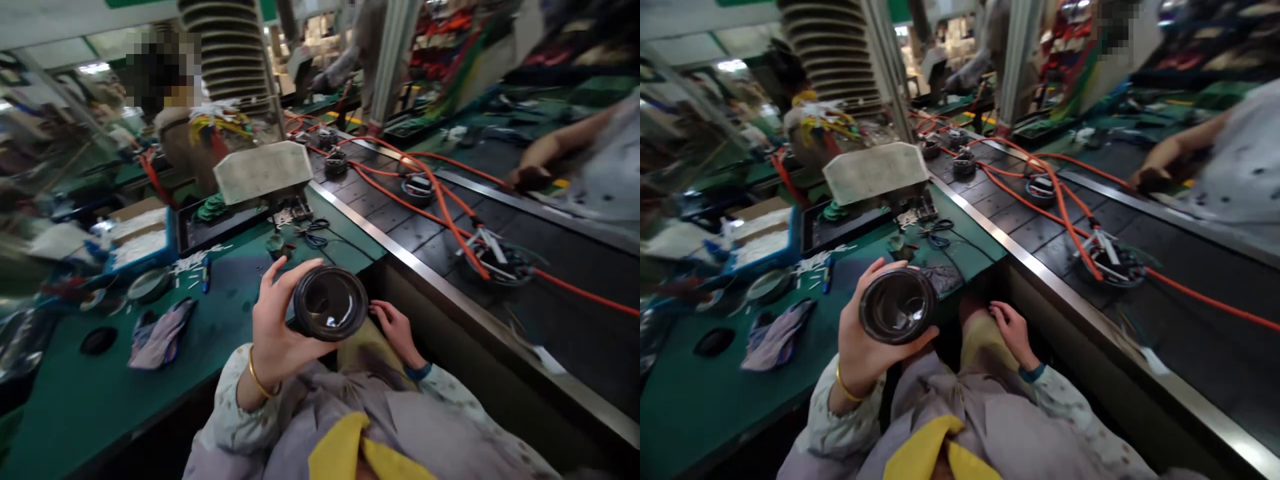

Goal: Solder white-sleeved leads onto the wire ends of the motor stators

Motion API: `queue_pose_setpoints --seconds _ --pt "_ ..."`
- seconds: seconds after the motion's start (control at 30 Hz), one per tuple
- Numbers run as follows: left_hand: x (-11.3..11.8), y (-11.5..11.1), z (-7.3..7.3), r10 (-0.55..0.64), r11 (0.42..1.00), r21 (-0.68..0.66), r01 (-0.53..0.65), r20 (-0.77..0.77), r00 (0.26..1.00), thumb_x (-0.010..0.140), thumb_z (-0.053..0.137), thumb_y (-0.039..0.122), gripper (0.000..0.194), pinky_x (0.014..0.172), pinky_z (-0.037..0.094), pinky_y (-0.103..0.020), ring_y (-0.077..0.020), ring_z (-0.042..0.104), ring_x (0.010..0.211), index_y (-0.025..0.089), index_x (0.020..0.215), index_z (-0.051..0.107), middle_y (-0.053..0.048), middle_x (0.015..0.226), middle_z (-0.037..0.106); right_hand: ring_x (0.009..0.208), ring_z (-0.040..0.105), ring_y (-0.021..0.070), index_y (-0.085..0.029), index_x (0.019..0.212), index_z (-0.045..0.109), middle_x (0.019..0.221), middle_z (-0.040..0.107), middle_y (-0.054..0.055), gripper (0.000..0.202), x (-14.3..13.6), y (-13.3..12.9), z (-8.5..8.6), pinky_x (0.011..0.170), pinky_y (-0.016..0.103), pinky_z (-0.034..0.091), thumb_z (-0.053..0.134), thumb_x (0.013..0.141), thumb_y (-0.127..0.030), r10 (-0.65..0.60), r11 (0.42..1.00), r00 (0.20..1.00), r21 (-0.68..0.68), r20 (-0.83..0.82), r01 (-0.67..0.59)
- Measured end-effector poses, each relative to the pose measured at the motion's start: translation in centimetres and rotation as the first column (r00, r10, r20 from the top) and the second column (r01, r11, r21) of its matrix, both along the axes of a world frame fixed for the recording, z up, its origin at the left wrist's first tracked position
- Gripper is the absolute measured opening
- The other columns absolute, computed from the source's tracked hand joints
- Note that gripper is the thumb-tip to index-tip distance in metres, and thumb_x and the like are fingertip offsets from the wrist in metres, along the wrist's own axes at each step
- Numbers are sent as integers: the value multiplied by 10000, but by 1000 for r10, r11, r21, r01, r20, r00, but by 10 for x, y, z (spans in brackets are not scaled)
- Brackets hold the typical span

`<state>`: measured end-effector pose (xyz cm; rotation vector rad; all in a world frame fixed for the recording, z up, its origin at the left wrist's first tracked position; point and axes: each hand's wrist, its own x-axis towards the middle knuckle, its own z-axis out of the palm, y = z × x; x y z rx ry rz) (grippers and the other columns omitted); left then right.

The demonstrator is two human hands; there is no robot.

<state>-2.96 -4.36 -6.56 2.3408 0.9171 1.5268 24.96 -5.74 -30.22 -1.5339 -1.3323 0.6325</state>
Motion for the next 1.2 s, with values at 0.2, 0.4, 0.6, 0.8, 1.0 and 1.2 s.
queue_pose_setpoints --seconds 0.2,0.4,0.6,0.8,1.0,1.2 --pt "34 14 -44 -75 967 -243 83 41 996 801 988 468 714 1340 453 -597 -320 757 1299 258 1419 698 -100 1395 789 1442 682 289 -228 1557 653 1553 686 169 798 -17 -12 68 1280 470 540 808 935 -703 307 929 941 263 -144 -262" --pt "52 12 -65 -136 896 -425 130 17 991 712 1030 459 776 1319 464 -648 -351 744 1295 262 1399 726 -83 1357 796 1639 492 280 -273 1809 258 1780 442 169 1190 -27 -13 116 1384 423 408 937 872 -548 595 799 759 296 -264 -523" --pt "51 10 -79 -248 813 -530 241 59 967 783 986 478 746 1348 410 -668 -393 668 1430 267 1450 728 -107 1442 764 1595 545 288 -259 1767 377 1780 439 182 1156 -29 -20 96 1368 433 423 991 814 -485 544 837 765 280 -344 -469" --pt "54 14 -86 -361 769 -503 394 167 918 867 964 531 1062 1349 431 -581 -382 480 1634 351 1752 405 -137 1767 483 1561 575 318 -234 1679 535 1681 578 154 1067 -29 -26 82 1381 501 401 1023 760 -472 411 904 854 260 -319 -338" --pt "46 8 -96 -241 921 -254 295 225 944 1000 853 411 753 1345 417 -500 -306 481 1615 386 1659 489 -98 1723 493 1469 630 299 -227 1600 615 1546 676 125 984 -23 -25 91 1329 494 462 1010 758 -549 243 957 915 234 -323 -171" --pt "31 1 -93 -133 963 -239 124 -22 991 1106 667 301 473 1257 488 -455 -284 562 1523 352 1573 613 -101 1646 562 1348 680 288 -210 1548 640 1408 739 109 966 -24 -19 100 1278 501 506 988 754 -635 163 979 923 175 -349 -107"
